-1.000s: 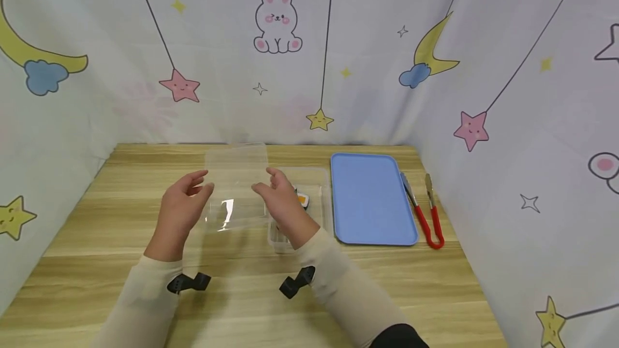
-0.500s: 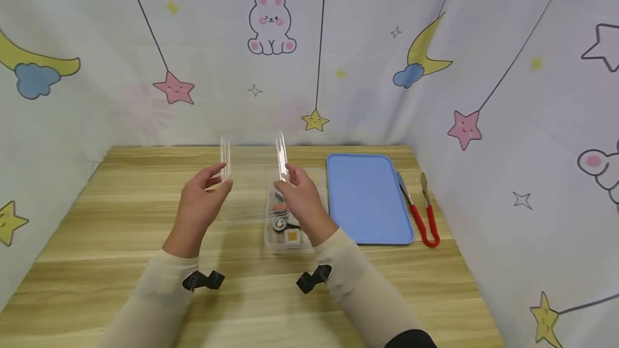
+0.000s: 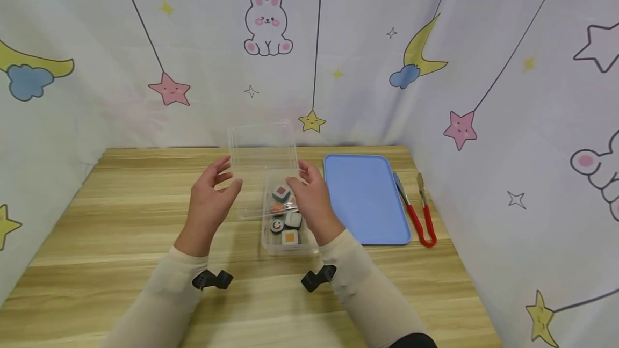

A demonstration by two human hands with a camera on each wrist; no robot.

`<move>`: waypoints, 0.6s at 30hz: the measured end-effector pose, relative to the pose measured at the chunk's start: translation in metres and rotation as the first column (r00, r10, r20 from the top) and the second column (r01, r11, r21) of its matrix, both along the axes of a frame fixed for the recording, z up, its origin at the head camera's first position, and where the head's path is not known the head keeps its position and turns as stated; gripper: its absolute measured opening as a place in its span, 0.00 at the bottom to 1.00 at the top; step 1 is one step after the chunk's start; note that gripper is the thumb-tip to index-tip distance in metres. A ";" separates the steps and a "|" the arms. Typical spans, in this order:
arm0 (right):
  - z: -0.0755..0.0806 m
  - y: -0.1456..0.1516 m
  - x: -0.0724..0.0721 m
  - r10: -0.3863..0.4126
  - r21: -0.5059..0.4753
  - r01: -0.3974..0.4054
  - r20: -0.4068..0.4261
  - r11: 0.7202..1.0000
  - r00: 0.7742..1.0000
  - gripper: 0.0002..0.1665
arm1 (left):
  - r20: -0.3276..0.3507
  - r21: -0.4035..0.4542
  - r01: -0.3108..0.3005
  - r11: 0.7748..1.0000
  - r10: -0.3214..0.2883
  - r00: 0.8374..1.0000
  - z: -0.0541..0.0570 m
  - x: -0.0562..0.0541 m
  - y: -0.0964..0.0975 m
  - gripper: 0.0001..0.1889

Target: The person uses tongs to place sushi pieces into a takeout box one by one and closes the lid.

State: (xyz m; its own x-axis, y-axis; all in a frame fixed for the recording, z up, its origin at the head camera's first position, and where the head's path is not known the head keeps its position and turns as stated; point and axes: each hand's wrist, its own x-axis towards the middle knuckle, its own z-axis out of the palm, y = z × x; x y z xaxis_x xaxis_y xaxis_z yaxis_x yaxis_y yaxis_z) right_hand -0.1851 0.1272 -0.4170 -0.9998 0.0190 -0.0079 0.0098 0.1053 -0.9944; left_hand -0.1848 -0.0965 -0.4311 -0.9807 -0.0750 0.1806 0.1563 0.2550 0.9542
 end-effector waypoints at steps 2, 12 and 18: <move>0.001 0.002 0.000 -0.008 -0.005 0.008 -0.011 1.000 1.000 0.34 | -0.020 0.015 0.002 1.000 -0.002 1.000 0.001 0.000 0.001 0.32; 0.003 0.010 0.001 -0.027 -0.014 0.026 -0.066 1.000 0.997 0.37 | -0.061 0.086 0.048 0.995 -0.043 0.997 0.001 -0.003 0.006 0.34; 0.002 0.014 0.002 -0.031 0.010 0.032 -0.082 0.999 0.996 0.36 | -0.048 0.111 0.072 0.991 -0.067 0.997 0.001 -0.003 0.009 0.34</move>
State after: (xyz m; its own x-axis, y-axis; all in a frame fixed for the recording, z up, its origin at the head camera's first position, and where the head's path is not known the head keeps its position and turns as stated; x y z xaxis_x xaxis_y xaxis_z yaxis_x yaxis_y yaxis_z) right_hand -0.1834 0.1412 -0.4147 -0.9959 0.0504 0.0747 -0.0683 0.1179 -0.9907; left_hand -0.1881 -0.0878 -0.4298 -0.9754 -0.0290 0.2183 0.2127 0.1338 0.9679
